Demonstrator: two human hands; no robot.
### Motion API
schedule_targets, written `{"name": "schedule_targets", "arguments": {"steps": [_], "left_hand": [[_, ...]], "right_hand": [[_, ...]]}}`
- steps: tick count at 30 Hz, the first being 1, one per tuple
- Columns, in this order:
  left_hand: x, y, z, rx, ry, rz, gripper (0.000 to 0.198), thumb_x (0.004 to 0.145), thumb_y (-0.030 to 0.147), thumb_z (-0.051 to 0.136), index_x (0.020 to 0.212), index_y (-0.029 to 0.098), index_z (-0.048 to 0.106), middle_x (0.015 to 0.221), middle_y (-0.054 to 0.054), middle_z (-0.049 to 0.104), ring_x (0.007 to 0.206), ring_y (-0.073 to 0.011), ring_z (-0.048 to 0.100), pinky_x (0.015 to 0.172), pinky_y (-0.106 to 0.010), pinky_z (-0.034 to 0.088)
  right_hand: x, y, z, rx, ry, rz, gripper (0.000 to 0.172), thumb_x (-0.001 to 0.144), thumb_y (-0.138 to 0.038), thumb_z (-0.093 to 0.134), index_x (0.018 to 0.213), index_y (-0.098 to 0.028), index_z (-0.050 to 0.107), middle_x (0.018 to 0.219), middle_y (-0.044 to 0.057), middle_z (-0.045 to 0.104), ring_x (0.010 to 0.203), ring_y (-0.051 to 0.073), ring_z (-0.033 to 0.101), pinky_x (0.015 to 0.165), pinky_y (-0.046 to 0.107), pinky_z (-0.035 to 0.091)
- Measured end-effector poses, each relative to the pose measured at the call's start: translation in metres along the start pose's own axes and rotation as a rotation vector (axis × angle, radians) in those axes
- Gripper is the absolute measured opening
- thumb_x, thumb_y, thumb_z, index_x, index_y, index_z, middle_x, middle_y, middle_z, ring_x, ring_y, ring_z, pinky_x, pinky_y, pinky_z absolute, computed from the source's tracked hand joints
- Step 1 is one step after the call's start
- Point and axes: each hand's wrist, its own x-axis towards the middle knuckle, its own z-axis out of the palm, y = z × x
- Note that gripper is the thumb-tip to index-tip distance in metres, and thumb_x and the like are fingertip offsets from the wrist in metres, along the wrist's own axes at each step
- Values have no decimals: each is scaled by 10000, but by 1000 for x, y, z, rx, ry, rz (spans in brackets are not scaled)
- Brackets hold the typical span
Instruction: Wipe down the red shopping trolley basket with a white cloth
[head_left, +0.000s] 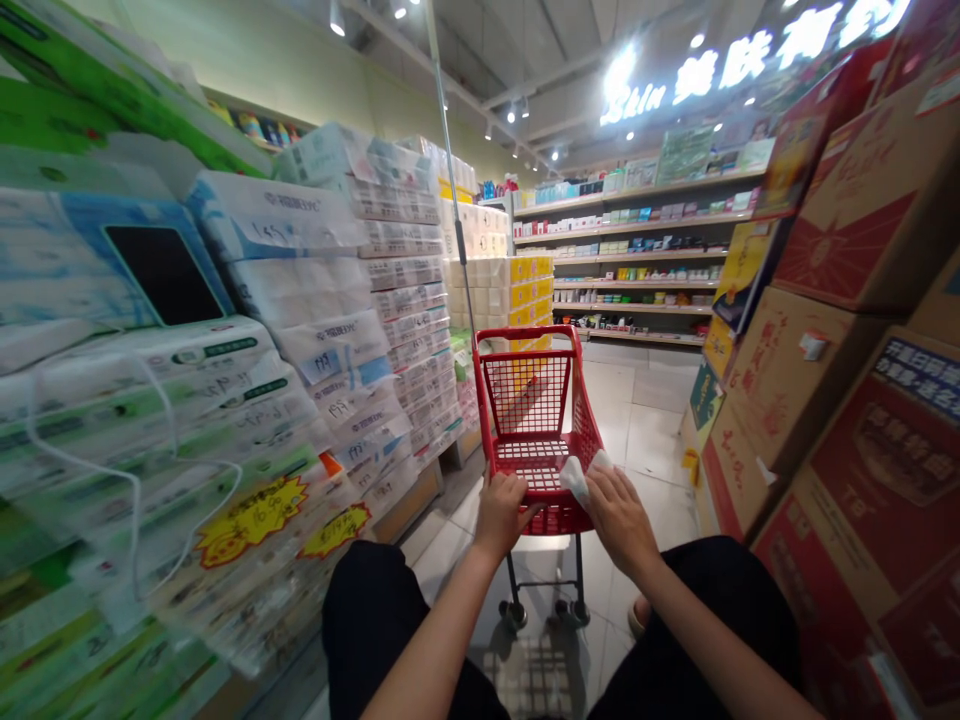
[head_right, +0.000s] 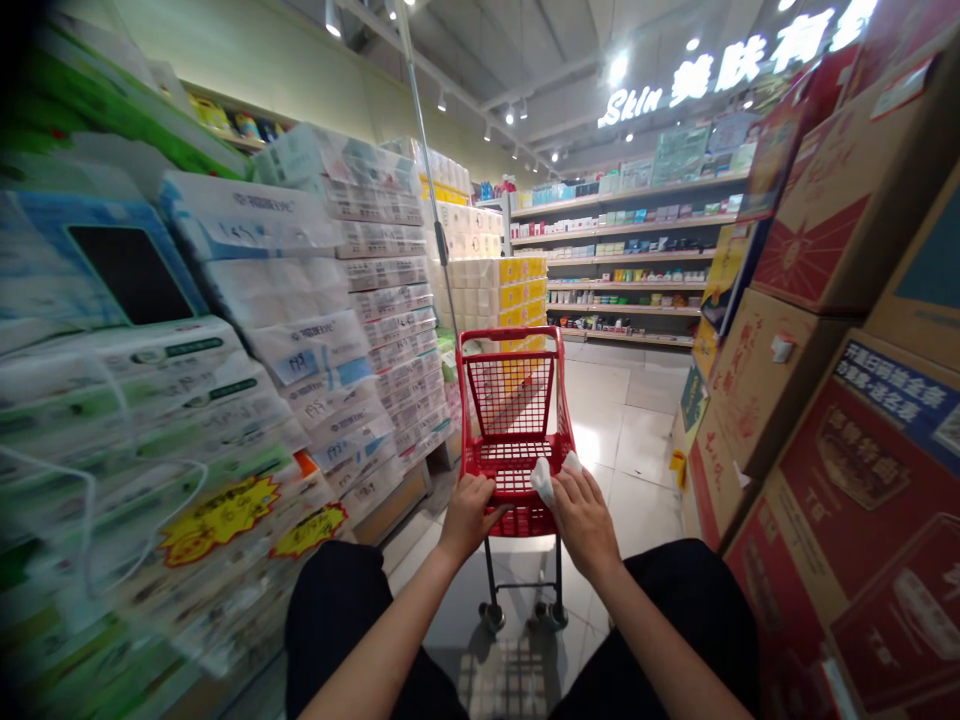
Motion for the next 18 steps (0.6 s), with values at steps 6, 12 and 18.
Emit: {"name": "schedule_targets", "arguments": {"steps": [6, 12, 18], "left_hand": [[-1, 5, 2, -101, 10, -47, 349, 858, 332, 589, 1164, 205, 482, 1038, -82, 572, 963, -251, 512, 887, -425, 428], [1, 3, -17, -188, 42, 23, 622, 818, 242, 564, 1385, 233, 311, 1372, -120, 417, 1285, -277, 376, 1101, -522, 248], [10, 19, -37, -126, 122, -34, 320, 919, 242, 425, 1222, 275, 521, 1369, -66, 433, 1297, -256, 380, 1144, -546, 136]], "right_hand": [[8, -54, 11, 21, -61, 30, 432, 917, -340, 464, 1304, -149, 486, 1233, 156, 568, 1189, 288, 466, 1063, 501, 304], [22, -36, -4, 173, -191, -134, 594, 859, -239, 447, 1439, -195, 324, 1364, 108, 494, 1257, 238, 424, 1043, 442, 355], [19, -4, -12, 148, -173, -50, 354, 889, -239, 453, 1239, -218, 499, 1190, 77, 590, 1206, 230, 468, 1104, 467, 277]]}}
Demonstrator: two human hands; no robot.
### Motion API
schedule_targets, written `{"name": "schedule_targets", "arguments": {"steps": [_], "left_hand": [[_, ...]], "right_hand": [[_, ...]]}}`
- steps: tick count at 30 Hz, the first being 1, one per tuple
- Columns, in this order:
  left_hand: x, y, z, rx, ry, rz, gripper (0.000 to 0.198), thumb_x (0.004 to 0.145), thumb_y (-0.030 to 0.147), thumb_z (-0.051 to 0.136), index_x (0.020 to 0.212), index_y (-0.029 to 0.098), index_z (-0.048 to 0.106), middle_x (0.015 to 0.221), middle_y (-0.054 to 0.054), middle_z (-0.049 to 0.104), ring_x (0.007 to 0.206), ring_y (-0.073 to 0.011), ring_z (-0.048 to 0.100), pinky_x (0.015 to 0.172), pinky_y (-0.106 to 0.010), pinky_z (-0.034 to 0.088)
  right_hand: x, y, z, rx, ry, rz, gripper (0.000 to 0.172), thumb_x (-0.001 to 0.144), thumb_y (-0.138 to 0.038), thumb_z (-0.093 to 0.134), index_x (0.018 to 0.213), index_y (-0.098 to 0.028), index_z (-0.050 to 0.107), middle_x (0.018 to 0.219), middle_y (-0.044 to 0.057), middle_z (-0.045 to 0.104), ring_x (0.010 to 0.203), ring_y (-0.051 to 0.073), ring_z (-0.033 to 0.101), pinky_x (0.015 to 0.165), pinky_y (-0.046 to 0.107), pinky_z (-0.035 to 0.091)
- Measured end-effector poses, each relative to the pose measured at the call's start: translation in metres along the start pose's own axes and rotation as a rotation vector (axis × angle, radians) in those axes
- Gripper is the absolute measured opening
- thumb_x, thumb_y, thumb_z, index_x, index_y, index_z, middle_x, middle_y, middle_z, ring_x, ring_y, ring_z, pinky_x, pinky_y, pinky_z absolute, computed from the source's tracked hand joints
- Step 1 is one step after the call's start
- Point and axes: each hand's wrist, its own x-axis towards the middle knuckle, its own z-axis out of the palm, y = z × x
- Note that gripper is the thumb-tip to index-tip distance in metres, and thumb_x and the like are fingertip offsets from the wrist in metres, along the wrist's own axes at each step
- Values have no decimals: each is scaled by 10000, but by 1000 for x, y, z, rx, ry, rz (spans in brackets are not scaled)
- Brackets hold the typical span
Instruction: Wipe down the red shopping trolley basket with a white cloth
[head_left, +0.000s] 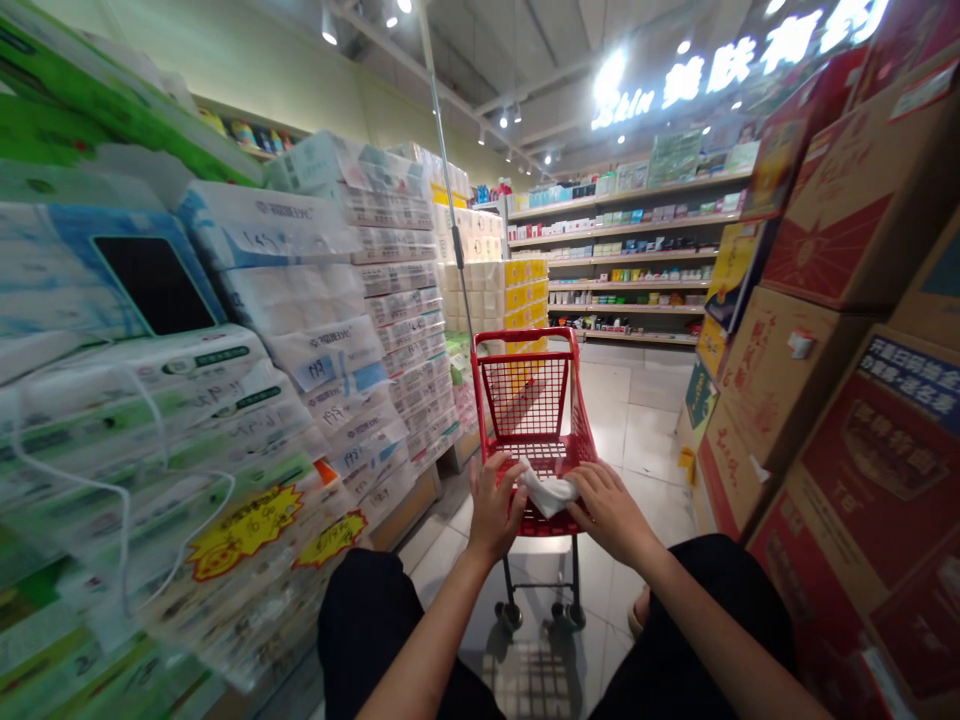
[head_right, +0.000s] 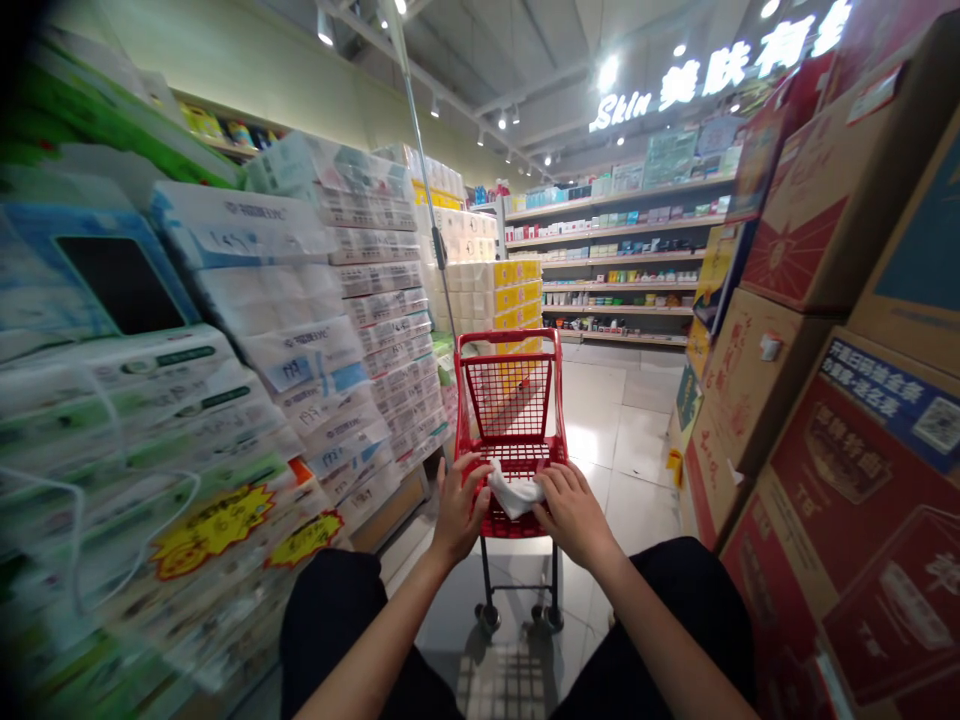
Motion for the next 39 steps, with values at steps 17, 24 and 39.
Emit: {"name": "schedule_targets", "arguments": {"steps": [17, 24, 39], "left_hand": [[2, -16, 30, 281, -236, 342, 281, 978, 328, 410, 1217, 215, 506, 922, -53, 628, 869, -204, 594, 822, -356, 433], [1, -65, -5, 361, -202, 443, 241, 981, 251, 398, 1189, 241, 519, 1165, -29, 591, 1193, -170, 499, 1130, -426, 281], [6, 67, 73, 108, -168, -21, 514, 907, 160, 396, 1409, 101, 304, 1384, -153, 463, 1273, -263, 414, 1110, -498, 276]], "right_hand": [[-15, 13, 15, -30, 68, -30, 535, 813, -152, 490, 1334, -177, 374, 1260, 88, 545, 1165, 214, 494, 1135, 455, 278], [-8, 12, 15, -52, 32, 24, 332, 760, -149, 517, 1086, -211, 504, 1003, 42, 595, 984, 210, 528, 1127, 434, 268], [-4, -3, 28, -153, 88, 30, 359, 822, -172, 485, 1180, -189, 518, 1029, 96, 579, 1001, 265, 482, 1108, 484, 209]]}}
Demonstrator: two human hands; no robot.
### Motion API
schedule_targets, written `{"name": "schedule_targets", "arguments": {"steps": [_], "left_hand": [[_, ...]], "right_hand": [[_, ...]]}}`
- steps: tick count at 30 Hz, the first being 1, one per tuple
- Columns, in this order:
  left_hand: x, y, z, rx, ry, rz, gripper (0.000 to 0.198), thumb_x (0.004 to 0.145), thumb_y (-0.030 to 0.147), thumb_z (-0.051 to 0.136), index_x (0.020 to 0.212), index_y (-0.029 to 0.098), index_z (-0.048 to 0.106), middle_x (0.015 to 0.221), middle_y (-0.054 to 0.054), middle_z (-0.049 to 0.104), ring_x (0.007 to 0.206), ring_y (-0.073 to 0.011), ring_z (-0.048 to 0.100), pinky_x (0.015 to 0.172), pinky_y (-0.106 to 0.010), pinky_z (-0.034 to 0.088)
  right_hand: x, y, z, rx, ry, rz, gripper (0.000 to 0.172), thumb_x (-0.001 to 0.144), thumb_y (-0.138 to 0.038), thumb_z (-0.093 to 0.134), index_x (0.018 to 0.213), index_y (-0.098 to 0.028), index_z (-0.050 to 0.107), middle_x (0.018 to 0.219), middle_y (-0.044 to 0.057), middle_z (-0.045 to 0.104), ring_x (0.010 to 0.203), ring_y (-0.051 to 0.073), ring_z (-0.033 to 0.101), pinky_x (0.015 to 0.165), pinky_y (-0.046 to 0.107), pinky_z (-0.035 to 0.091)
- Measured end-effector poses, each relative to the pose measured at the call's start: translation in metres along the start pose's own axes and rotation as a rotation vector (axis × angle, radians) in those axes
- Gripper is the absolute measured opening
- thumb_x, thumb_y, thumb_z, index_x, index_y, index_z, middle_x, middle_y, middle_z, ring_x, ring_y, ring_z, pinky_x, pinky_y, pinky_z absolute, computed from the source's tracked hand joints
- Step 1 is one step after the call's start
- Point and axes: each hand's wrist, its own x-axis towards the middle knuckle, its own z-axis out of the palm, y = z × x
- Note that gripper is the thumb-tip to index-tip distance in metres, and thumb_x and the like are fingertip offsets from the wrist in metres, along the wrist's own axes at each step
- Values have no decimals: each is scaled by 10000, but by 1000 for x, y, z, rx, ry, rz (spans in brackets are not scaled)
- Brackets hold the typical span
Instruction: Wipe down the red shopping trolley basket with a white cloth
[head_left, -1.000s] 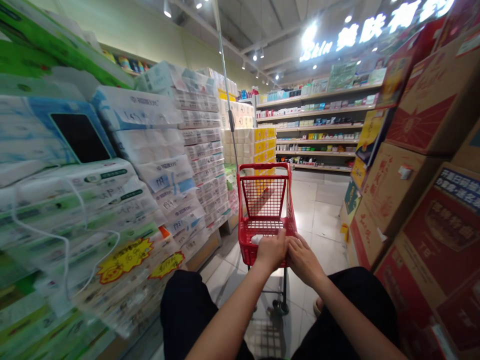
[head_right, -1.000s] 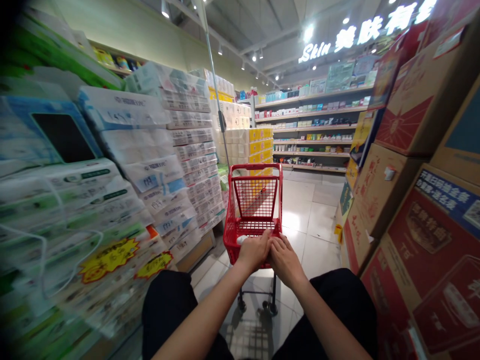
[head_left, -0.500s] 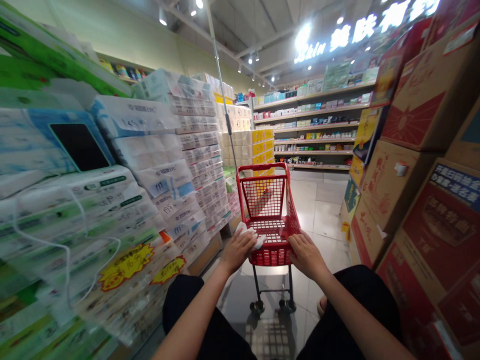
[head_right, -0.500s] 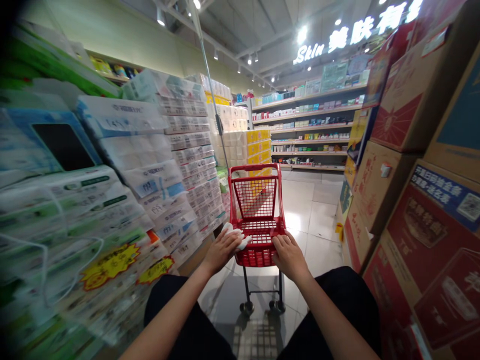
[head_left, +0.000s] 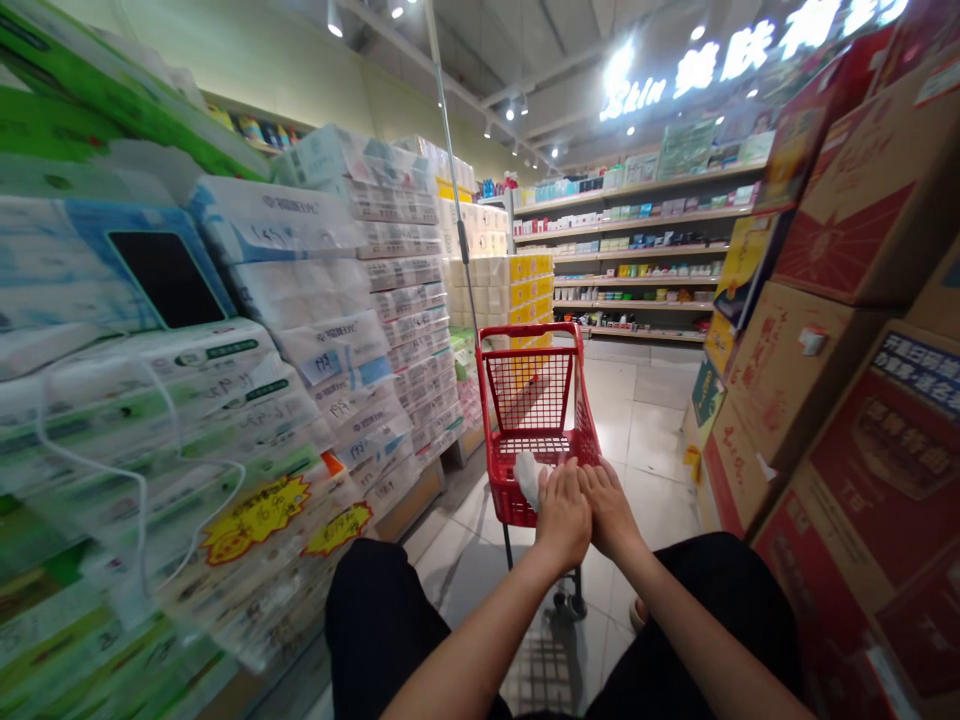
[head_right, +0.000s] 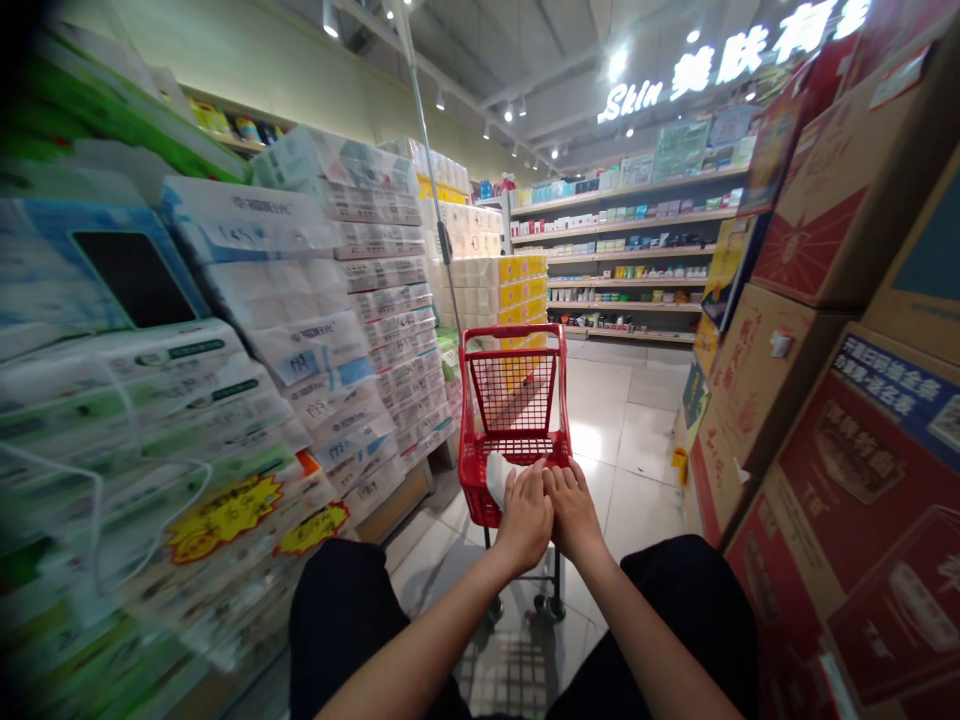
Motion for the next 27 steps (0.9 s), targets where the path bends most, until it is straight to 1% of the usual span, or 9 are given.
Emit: {"name": "schedule_targets", "arguments": {"steps": [3, 6, 8, 12, 16, 18, 21, 24, 27], "left_hand": [[2, -13, -11, -65, -125, 155, 527, 921, 140, 374, 1437, 159, 267, 1362, -106, 504, 1225, -211, 476, 1056, -406, 364], [5, -36, -23, -18, -216, 272, 427, 961, 195, 387, 1384, 246, 363, 1202, -46, 617, 1062, -182, 577, 925, -345, 443], [6, -52, -31, 60, -235, 303, 336, 967, 263, 422, 1302, 251, 455, 1089, -40, 651, 981, -186, 600, 875, -340, 449], [7, -87, -50, 153, -219, 398, 259, 951, 425, 458, 1060, 225, 581, 943, -34, 640, 929, -186, 586, 997, -396, 377], [5, -114, -59, 134, -186, 473, 309, 922, 502, 478, 960, 211, 575, 977, -28, 612, 995, -181, 560, 1112, -419, 278], [3, -117, -54, 135, -158, 448, 265, 919, 465, 504, 946, 208, 564, 957, -23, 602, 985, -180, 553, 1116, -414, 284], [-1, -109, -41, 173, -100, 339, 192, 898, 398, 560, 900, 206, 546, 903, -22, 588, 950, -190, 544, 1085, -419, 326], [-3, -94, -31, 207, -61, 261, 168, 882, 364, 590, 878, 206, 537, 884, -23, 582, 922, -199, 539, 1053, -432, 352], [-5, -78, -26, 224, -49, 231, 169, 882, 368, 587, 892, 205, 544, 878, -27, 583, 914, -206, 537, 1032, -439, 360]], "right_hand": [[-6, 9, -1, 38, 1, 31, 341, 786, -157, 499, 1124, -185, 537, 977, 77, 583, 966, 244, 493, 1107, 461, 227], [-12, 19, -3, 66, 8, 39, 298, 753, -145, 514, 1044, -201, 550, 950, 58, 589, 962, 230, 500, 1107, 446, 241], [-16, 26, -6, 79, 13, 40, 258, 744, -147, 522, 992, -214, 550, 929, 43, 592, 948, 220, 504, 1107, 439, 248], [-20, 39, -11, 110, -12, 19, 235, 727, -153, 536, 950, -225, 537, 914, 24, 593, 923, 207, 515, 1105, 430, 257], [-18, 48, -13, 106, -25, -1, 259, 729, -154, 530, 977, -228, 522, 943, 22, 597, 935, 203, 517, 1102, 429, 262], [-14, 48, -13, 84, -38, -1, 261, 733, -153, 527, 983, -227, 512, 946, 22, 593, 934, 202, 515, 1106, 424, 257], [-8, 39, -12, 14, -42, 49, 230, 718, -147, 530, 935, -217, 498, 892, 28, 571, 924, 212, 508, 1121, 435, 228], [-1, 17, -7, -35, -10, 103, 223, 681, -142, 543, 888, -210, 493, 867, 53, 554, 967, 245, 494, 1125, 459, 212], [2, -11, 4, 12, 13, 71, 326, 666, -182, 563, 988, -176, 515, 948, 99, 567, 1036, 282, 473, 1104, 475, 245]]}}
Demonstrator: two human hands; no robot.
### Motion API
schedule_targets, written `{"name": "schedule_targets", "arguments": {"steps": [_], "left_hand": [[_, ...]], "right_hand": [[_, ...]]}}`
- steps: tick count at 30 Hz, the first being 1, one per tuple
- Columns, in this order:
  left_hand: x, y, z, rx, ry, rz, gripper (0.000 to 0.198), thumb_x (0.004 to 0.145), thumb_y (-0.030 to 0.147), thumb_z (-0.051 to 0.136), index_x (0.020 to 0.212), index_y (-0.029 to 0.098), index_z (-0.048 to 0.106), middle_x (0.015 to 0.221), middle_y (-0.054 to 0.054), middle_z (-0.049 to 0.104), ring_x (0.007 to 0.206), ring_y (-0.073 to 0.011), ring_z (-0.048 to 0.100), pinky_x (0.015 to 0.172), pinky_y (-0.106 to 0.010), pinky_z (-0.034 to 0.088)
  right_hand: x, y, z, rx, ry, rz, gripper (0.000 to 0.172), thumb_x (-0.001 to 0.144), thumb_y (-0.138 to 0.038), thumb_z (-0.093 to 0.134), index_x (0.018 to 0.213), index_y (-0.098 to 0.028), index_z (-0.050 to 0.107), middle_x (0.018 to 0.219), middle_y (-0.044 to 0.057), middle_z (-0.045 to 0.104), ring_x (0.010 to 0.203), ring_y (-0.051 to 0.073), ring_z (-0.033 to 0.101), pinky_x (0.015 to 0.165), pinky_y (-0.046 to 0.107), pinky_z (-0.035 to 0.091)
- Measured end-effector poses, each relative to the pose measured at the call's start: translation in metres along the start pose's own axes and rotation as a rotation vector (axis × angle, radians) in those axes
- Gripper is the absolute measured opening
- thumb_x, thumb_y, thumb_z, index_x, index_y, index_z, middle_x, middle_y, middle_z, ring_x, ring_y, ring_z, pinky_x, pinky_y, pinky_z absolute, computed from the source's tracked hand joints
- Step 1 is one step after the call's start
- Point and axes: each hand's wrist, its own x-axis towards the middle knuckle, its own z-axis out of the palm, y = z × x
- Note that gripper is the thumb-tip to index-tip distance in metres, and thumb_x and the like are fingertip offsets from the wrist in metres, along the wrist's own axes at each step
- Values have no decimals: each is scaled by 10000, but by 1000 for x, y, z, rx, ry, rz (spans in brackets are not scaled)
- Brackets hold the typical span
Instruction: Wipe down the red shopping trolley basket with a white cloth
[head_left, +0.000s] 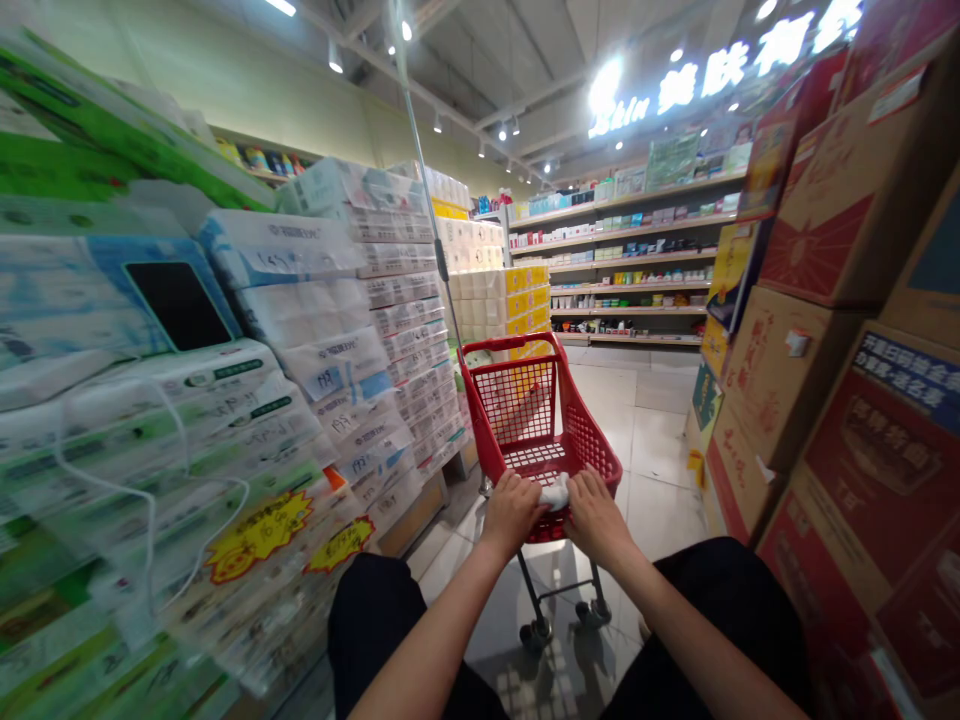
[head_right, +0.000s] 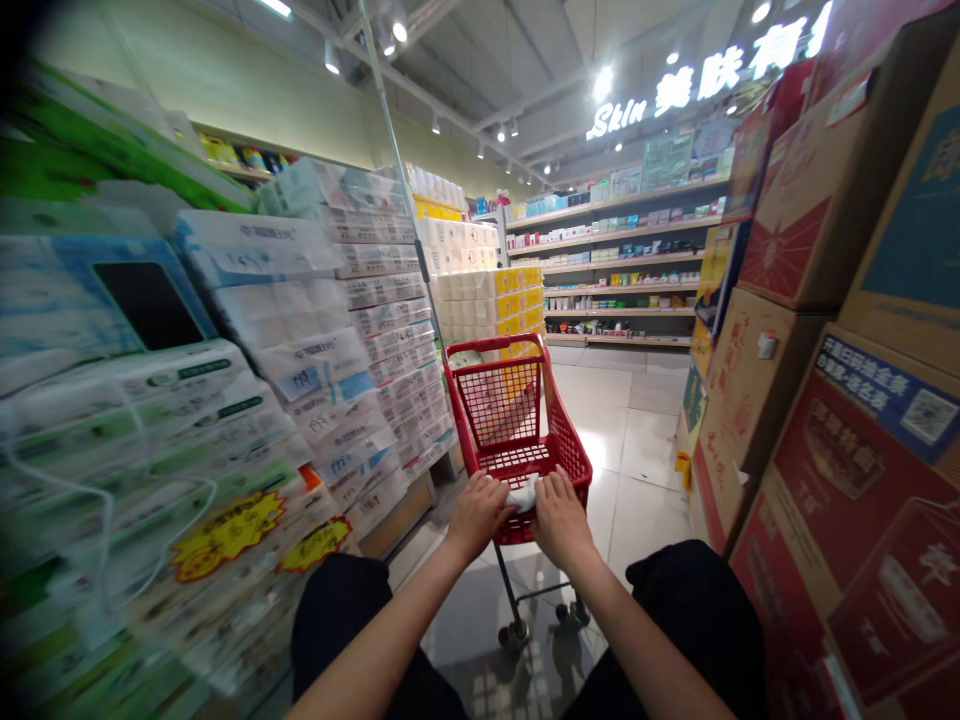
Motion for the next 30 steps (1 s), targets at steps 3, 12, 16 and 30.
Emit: {"name": "schedule_targets", "arguments": {"steps": [3, 12, 16, 30], "left_hand": [[0, 12, -1, 11, 12, -29, 179, 899, 378, 553, 929, 201, 560, 883, -38, 588, 932, -217, 531, 1026, -444, 353], [1, -9, -20, -81, -110, 294, 300, 967, 394, 430, 1192, 233, 546, 1068, -45, 623, 1045, -177, 533, 1026, -357, 354], [13, -47, -30, -70, -146, 392, 273, 974, 298, 440, 1227, 283, 541, 1226, 2, 587, 1190, -130, 489, 1142, -368, 238], [16, -82, -19, 37, -70, 54, 291, 932, 219, 489, 1214, 272, 543, 1128, -21, 566, 1136, -164, 496, 1156, -435, 235]], "right_hand": [[-3, -13, 8, 60, 12, 21, 457, 689, -258, 566, 1120, -121, 499, 1031, 140, 569, 1058, 306, 466, 1056, 496, 302], [-12, 27, -7, 119, -40, -128, 489, 720, -177, 542, 1202, -124, 480, 1105, 123, 571, 1087, 278, 476, 1065, 470, 308], [-10, 37, -8, 124, -36, -124, 543, 716, -184, 562, 1246, -134, 454, 1104, 110, 576, 1076, 266, 486, 1070, 486, 296], [4, 26, -24, 134, -165, -79, 278, 688, -390, 643, 863, -213, 519, 901, 45, 581, 928, 226, 517, 1020, 440, 317]]}}
